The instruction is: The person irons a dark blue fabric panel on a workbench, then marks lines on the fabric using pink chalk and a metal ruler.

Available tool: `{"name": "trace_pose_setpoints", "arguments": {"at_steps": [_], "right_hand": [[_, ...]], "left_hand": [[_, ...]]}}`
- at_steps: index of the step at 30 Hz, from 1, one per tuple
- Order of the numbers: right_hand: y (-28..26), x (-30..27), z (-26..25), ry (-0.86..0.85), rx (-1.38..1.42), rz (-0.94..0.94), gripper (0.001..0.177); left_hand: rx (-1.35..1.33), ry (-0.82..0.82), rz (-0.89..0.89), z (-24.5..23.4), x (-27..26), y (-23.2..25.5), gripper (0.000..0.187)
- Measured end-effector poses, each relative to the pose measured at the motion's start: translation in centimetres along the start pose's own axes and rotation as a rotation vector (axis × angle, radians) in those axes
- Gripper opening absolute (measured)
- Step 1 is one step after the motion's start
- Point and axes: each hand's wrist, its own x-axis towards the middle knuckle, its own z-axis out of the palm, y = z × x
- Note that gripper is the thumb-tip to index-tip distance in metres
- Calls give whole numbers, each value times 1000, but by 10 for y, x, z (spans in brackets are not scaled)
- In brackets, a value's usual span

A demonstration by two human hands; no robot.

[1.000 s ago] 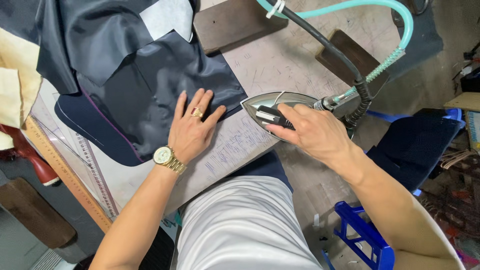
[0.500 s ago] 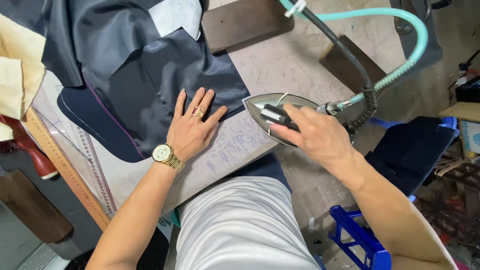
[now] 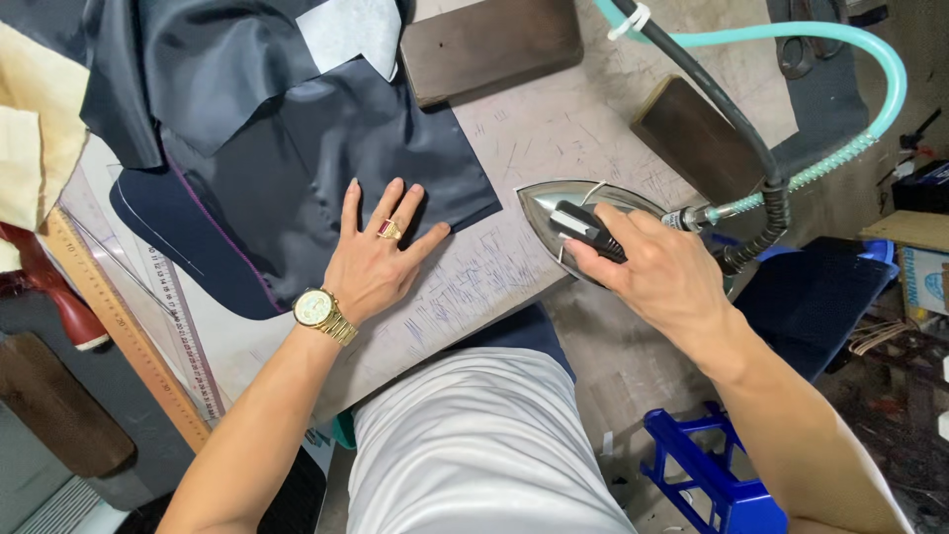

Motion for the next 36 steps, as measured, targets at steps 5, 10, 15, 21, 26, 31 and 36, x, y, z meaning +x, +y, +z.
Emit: {"name": "trace_pose_setpoints", "arguments": {"at_steps": [5, 10, 15, 21, 26, 31, 36], "right_hand": [[-25, 20, 1, 11, 31, -88, 48], [-26, 18, 18, 29, 6, -159, 50], [10, 12, -5, -157, 185, 158, 48], [63, 37, -67, -222, 329, 573, 43], [107, 98, -95, -126, 311, 486, 23], [154, 177, -68, -58, 408, 199, 32], [189, 235, -31, -60, 456, 69, 39]], "left_hand": [[17, 30, 40, -4, 0, 2, 45], [46, 67, 26, -3, -1, 3, 41], [34, 173, -84, -11, 2, 20, 34], [70, 221, -380, -19, 14, 57, 23], [10, 356, -465, -24, 50, 82, 23], [42, 169, -454, 18, 63, 113, 40], [122, 455, -732, 1, 38, 125, 21]]}}
